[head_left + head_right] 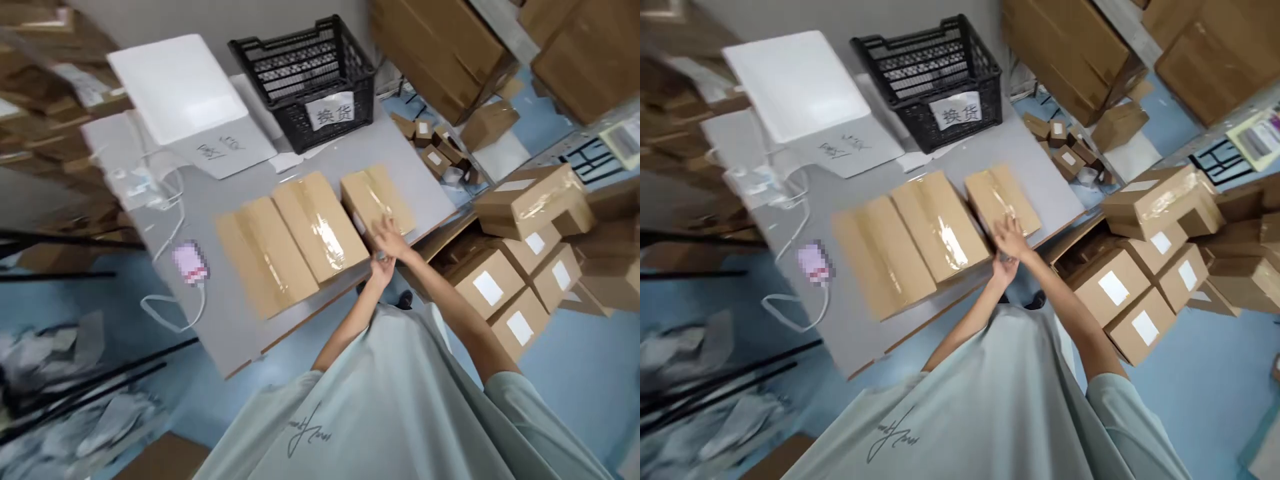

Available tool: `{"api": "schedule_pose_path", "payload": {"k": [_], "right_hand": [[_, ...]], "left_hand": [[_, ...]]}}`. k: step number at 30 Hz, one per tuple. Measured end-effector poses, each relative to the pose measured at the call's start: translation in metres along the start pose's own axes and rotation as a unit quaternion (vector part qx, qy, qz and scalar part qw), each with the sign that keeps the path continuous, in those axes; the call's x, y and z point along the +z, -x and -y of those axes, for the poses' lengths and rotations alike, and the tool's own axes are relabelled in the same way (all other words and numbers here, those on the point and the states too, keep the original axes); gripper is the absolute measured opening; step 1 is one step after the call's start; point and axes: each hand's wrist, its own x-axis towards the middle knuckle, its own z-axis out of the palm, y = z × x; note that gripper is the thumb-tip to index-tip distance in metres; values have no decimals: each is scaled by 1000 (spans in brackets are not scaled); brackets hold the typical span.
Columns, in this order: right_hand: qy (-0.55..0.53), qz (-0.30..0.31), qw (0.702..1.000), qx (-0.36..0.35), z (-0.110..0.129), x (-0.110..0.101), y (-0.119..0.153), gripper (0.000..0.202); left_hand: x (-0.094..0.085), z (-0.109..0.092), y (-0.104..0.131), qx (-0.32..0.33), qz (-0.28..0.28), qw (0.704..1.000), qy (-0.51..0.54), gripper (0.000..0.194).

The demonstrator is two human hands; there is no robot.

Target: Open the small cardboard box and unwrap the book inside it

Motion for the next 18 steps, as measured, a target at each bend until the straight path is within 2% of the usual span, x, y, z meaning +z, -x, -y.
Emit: {"api": "schedule_pose_path", "payload": {"k": [2,4,7,9,10,12,14,16,18], "right_hand": [[-35,-5,999,-5,4,14,21,68],[-96,-31,995,-5,2,12,45,70],[-170,-169,970,27,-19,-25,96,75],[-197,-289,934,78,-46,-61,144,72],[-208,-341,910,110,-62,-80,169,73],[-233,-415,860,184,-100,-112,214,80],[-256,-463,811,250,-142,-136,245,89],[-291,-486,770,292,-182,-154,256,94],[-342,-484,742,313,-220,-170,248,97]], "left_hand": [[-5,6,13,-6,8,999,-40,47],[-17,10,27,-14,6,995,-95,46],[-27,17,43,-35,24,982,-183,39],[-20,26,49,-33,63,968,-239,36],[-10,31,50,-20,93,958,-270,39],[21,43,46,26,168,927,-335,48],[67,56,36,88,238,884,-392,58],[123,69,21,143,287,842,-434,62],[185,85,3,194,320,799,-470,70]]}}
